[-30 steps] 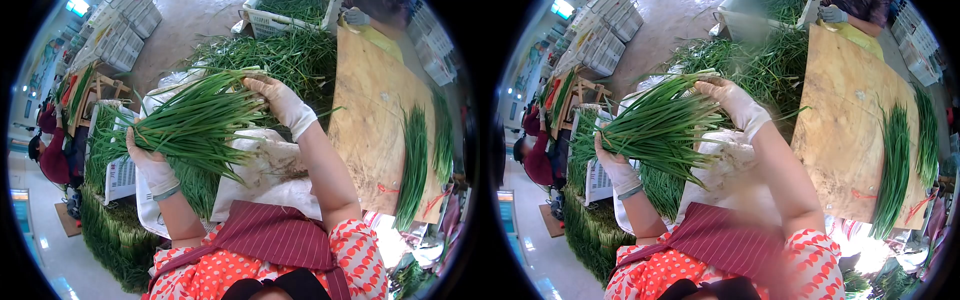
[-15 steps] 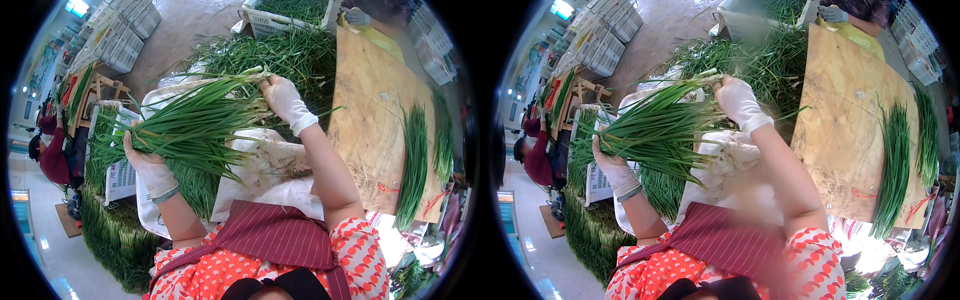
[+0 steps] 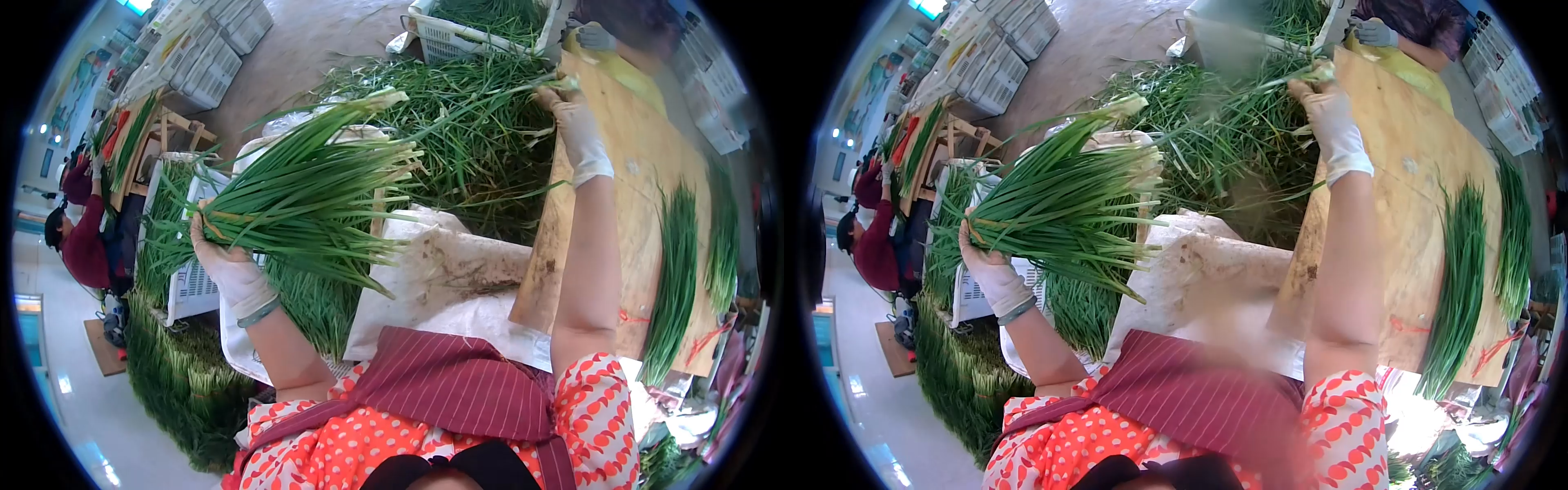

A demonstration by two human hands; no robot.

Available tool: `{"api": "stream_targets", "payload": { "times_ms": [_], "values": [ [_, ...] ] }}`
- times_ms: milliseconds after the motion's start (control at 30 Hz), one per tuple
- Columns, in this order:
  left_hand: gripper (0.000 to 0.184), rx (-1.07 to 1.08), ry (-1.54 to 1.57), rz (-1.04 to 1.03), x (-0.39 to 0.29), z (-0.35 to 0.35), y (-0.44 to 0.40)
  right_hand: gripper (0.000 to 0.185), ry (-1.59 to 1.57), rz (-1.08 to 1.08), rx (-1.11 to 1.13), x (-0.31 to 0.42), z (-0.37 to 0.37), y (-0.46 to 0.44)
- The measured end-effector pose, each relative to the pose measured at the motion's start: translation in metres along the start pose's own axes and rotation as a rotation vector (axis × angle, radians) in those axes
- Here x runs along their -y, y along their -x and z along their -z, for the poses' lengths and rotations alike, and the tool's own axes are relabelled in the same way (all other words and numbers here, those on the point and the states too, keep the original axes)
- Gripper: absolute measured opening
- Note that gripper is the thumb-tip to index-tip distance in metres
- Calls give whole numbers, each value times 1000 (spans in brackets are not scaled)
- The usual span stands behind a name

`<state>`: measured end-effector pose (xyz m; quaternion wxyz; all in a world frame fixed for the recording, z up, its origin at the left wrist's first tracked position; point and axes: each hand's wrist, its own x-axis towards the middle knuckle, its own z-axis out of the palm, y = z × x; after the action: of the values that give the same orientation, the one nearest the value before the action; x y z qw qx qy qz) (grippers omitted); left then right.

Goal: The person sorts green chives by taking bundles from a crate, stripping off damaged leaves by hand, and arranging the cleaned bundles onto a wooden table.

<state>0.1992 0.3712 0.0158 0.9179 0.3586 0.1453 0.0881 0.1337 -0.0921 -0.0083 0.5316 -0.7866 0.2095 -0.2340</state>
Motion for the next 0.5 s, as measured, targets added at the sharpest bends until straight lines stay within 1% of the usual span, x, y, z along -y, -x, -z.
{"api": "stream_targets", "payload": {
  "times_ms": [33,67,133,167,200,233,267,300,333,367,400,467,500],
  "values": [
    [23,17,-17,-16,0,-2,1,33,300,293,-66,9,-3,-5],
    [23,19,-16,-19,1,-5,2,33,470,156,-74,14,-10,-1],
    [23,-18,0,-50,4,-8,5,36,250,152,62,45,-39,16],
    [23,-18,0,-50,4,-7,4,38,224,266,136,58,-56,24],
    [23,27,24,-32,4,-5,3,40,197,379,210,69,-73,31],
    [22,72,45,-14,4,-4,3,40,335,532,142,75,-91,37],
    [22,74,41,-17,4,-5,4,39,471,684,71,77,-107,43],
    [21,123,61,-16,4,-6,6,36,437,624,170,78,-119,43],
    [21,171,81,-14,5,-7,8,31,266,421,337,79,-126,41],
    [21,174,79,-17,4,-8,9,26,109,197,453,81,-133,40],
    [20,174,75,-20,4,-9,10,26,108,200,454,76,-137,38],
    [19,172,73,-21,3,-7,11,31,-522,-66,528,60,-144,36],
    [19,226,103,7,3,-6,11,26,-616,-113,516,71,-138,41]
  ]
}}
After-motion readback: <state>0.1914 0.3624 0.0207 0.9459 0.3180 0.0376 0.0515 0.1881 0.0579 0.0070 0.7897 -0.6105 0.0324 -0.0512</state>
